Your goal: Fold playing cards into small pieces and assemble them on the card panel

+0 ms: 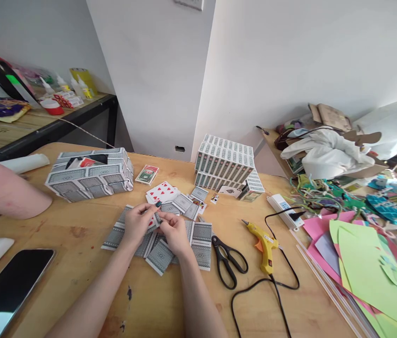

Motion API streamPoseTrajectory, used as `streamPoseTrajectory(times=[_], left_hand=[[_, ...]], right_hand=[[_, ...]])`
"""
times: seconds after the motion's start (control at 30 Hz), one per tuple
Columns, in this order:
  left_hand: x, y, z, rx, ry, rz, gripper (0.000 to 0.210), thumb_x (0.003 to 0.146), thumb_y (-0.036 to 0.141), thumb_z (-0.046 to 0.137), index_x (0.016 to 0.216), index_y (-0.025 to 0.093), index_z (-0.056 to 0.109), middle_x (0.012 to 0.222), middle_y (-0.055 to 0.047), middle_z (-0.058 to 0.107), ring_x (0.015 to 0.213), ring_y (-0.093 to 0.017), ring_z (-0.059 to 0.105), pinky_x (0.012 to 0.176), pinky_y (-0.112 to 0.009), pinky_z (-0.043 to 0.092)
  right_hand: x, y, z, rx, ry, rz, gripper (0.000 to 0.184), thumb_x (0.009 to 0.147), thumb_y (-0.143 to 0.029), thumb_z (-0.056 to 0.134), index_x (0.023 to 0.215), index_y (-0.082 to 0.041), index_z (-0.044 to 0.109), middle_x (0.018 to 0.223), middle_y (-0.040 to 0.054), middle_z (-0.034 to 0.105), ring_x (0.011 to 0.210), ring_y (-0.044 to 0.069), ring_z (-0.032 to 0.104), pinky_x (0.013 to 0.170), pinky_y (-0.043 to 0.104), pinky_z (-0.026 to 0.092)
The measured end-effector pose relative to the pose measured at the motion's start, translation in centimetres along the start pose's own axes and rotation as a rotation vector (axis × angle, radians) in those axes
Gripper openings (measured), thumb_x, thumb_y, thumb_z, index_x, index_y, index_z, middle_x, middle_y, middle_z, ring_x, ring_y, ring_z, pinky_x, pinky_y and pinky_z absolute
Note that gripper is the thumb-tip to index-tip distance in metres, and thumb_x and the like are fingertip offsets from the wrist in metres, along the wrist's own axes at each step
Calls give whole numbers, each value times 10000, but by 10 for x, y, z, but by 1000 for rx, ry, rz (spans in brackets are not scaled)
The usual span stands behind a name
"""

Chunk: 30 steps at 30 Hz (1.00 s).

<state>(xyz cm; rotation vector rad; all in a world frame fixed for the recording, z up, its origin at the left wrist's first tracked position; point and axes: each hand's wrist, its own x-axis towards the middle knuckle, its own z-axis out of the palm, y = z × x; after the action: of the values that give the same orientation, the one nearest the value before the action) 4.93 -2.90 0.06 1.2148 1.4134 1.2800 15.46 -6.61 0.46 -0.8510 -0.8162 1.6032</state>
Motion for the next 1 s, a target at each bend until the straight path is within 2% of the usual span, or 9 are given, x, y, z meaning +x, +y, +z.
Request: streamPoseTrajectory(times=[0.13, 0.27, 0.4, 0.5, 0.67, 0.77, 1.0], left_hand=[[-3, 0, 2, -14, 36, 6, 221, 671, 347, 592, 645, 132, 638, 604, -14, 638, 548, -126, 543, 504, -210, 420], [-8, 5, 5, 15, 90, 67, 225, 716, 353, 572, 706, 141, 647, 697, -36, 678, 646, -152, 596, 599, -235, 465], [-13, 6, 8, 32, 28, 146, 210, 746, 345, 561, 791, 155, 640, 781, -46, 689, 722, -164, 621, 679, -259, 479], [-14, 5, 10, 54, -12, 165, 229, 749, 344, 560, 847, 153, 640, 843, -64, 686, 774, -176, 623, 715, -278, 479], [-12, 3, 9, 80, 10, 114, 235, 728, 362, 575, 786, 144, 641, 776, -58, 678, 736, -178, 612, 690, -277, 471], [-8, 2, 6, 70, 23, 66, 223, 707, 354, 587, 748, 141, 638, 705, -37, 660, 669, -160, 589, 634, -253, 456], [-3, 1, 6, -198, 68, -127, 237, 610, 346, 634, 692, 124, 630, 601, 2, 610, 513, -113, 517, 483, -215, 409]], right_hand=[[0, -2, 0, -19, 5, 3, 239, 663, -229, 581, 874, -176, 679, 779, 20, 671, 651, 133, 581, 614, 249, 460], [3, -1, 0, -62, 77, -27, 222, 686, -313, 620, 847, -164, 655, 654, 3, 627, 586, 114, 539, 554, 218, 419], [5, 0, -2, -137, 227, -102, 220, 677, -360, 650, 730, -152, 608, 568, -25, 565, 500, 84, 457, 494, 195, 347], [6, -1, -4, -170, 282, -155, 238, 664, -377, 654, 686, -155, 571, 564, -32, 549, 481, 73, 419, 484, 193, 317], [6, 1, -5, -193, 245, -132, 197, 686, -347, 612, 688, -160, 551, 562, -42, 522, 457, 63, 374, 455, 185, 288], [6, 3, -4, -195, 219, -95, 147, 685, -300, 585, 733, -163, 562, 559, -45, 520, 451, 67, 382, 452, 183, 313], [0, -3, 1, -74, 41, -10, 152, 699, -277, 552, 818, -189, 582, 706, -7, 623, 579, 116, 555, 566, 235, 459]])
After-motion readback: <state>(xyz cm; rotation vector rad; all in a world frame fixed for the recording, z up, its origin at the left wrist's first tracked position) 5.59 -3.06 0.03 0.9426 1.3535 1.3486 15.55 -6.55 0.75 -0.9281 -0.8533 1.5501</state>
